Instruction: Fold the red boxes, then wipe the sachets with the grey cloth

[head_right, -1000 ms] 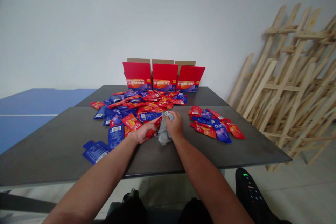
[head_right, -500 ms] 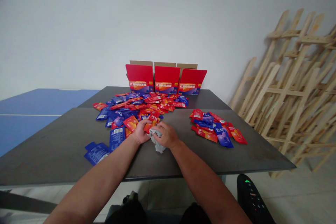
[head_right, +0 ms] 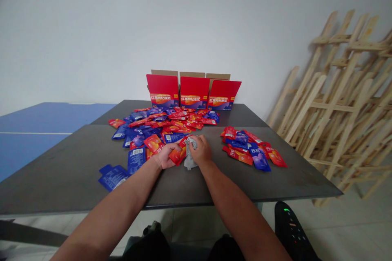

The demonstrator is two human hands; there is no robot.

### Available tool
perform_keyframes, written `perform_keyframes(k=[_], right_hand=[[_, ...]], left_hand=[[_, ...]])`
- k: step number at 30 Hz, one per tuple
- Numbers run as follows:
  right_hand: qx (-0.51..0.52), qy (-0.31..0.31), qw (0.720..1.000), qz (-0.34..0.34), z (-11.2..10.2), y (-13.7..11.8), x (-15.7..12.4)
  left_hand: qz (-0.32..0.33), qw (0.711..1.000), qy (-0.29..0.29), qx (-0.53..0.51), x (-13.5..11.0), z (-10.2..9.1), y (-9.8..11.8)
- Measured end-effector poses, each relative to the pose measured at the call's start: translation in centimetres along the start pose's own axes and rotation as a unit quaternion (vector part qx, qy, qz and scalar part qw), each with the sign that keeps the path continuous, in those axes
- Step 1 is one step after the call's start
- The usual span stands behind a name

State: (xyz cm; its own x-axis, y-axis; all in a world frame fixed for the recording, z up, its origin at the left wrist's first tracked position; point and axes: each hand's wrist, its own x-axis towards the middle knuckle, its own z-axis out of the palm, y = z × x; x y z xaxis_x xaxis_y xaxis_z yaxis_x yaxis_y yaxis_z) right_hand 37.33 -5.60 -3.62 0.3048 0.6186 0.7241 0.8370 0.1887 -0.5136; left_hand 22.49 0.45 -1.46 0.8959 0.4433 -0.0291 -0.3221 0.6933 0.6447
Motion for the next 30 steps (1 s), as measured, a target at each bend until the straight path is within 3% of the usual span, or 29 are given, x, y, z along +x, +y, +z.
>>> perform_keyframes(k=[7, 10, 13, 16, 20, 24, 30], right_hand=[[-0.012, 0.057, 0.996, 0.063, -0.2, 0.7, 0.8], [-0.003, 0.075, 0.995, 0.063, -0.3, 0.5, 0.8], [0.032, 0.023, 0.999, -0.032, -0.3, -0.2, 0.2], [0.069, -0.047, 0.985, -0.148, -0.1, -1.1, -0.6], [0.043, -0.117, 0.971, -0.204, 0.0, -1.7, -1.1], [-0.019, -0.156, 0.971, -0.181, 0.1, -1.7, -1.1], [-0.027, -0.107, 0.988, -0.107, 0.4, -0.7, -0.6]], left_hand=[[-0.028, 0.999, 0.039, -0.009, -0.3, -0.2, 0.6], [0.011, 0.996, 0.072, -0.045, -0.3, -0.5, 1.3], [0.08, 0.988, 0.105, -0.074, -0.2, -0.9, 1.7], [0.102, 0.983, 0.126, -0.084, 0.0, -1.2, 1.8], [0.106, 0.98, 0.145, -0.09, 0.1, -1.5, 1.6], [0.1, 0.983, 0.133, -0.083, 0.2, -1.6, 1.5], [0.054, 0.993, 0.088, -0.063, -0.1, -0.8, 1.4]])
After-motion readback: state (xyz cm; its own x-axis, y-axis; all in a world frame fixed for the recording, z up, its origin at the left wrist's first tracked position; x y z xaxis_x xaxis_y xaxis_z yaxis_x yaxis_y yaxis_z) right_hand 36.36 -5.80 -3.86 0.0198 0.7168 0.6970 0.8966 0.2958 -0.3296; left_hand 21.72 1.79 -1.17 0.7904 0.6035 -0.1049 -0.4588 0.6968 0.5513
